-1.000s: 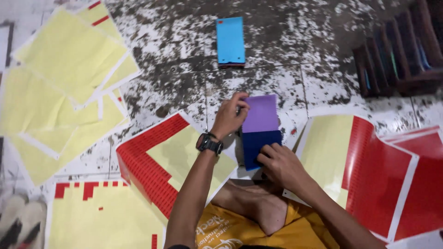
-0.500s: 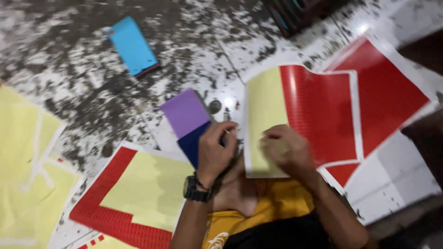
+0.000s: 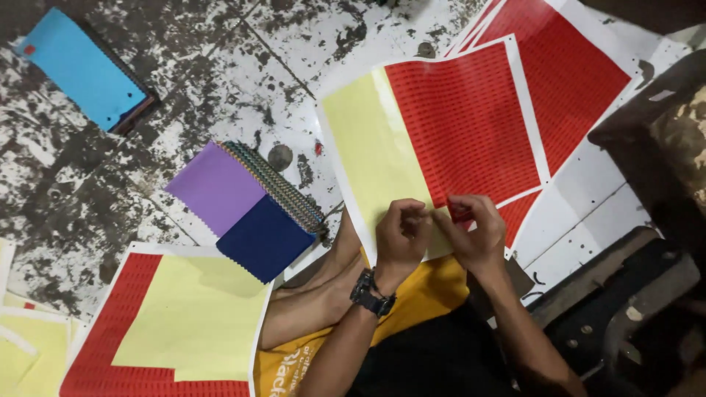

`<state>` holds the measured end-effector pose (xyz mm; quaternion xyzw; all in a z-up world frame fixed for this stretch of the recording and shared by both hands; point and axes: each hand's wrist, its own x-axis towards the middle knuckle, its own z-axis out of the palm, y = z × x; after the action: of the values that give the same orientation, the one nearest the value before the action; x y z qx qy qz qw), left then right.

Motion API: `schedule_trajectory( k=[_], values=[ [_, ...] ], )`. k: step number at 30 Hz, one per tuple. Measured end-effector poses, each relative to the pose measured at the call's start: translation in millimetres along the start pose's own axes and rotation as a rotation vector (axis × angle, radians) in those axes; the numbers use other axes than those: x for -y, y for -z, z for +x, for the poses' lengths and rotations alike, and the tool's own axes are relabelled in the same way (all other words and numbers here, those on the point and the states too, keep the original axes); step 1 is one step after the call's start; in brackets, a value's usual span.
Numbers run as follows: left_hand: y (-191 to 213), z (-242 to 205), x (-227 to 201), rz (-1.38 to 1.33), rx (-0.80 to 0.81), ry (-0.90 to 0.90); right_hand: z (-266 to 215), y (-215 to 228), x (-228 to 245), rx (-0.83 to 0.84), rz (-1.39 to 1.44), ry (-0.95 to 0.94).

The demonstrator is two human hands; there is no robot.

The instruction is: The person is organizing colored swatches and assembling them into a binder using small fasteners picked from a sheet.

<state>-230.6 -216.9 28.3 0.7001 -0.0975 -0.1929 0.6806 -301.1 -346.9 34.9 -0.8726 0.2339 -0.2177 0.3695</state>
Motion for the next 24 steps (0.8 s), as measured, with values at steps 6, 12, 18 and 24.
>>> schedule_trajectory(
  k=[6, 12, 18, 24],
  values=[
    [-5, -3, 4, -0.017, -0.051, 0.037, 6, -5, 26, -0.051, -0.019, -0.053],
    [-4, 0, 14, 0.001, -0.017, 0.038, -3, -13, 21, -0.134, -0.056, -0.075],
    [6, 8, -10, -0.06, 0.008, 0.01, 0, -12, 38, -0.153, -0.082, -0.093],
    [7, 8, -7, -0.065, 0.008, -0.009, -2, -13, 32, -0.174, -0.217, 0.048]
  ],
)
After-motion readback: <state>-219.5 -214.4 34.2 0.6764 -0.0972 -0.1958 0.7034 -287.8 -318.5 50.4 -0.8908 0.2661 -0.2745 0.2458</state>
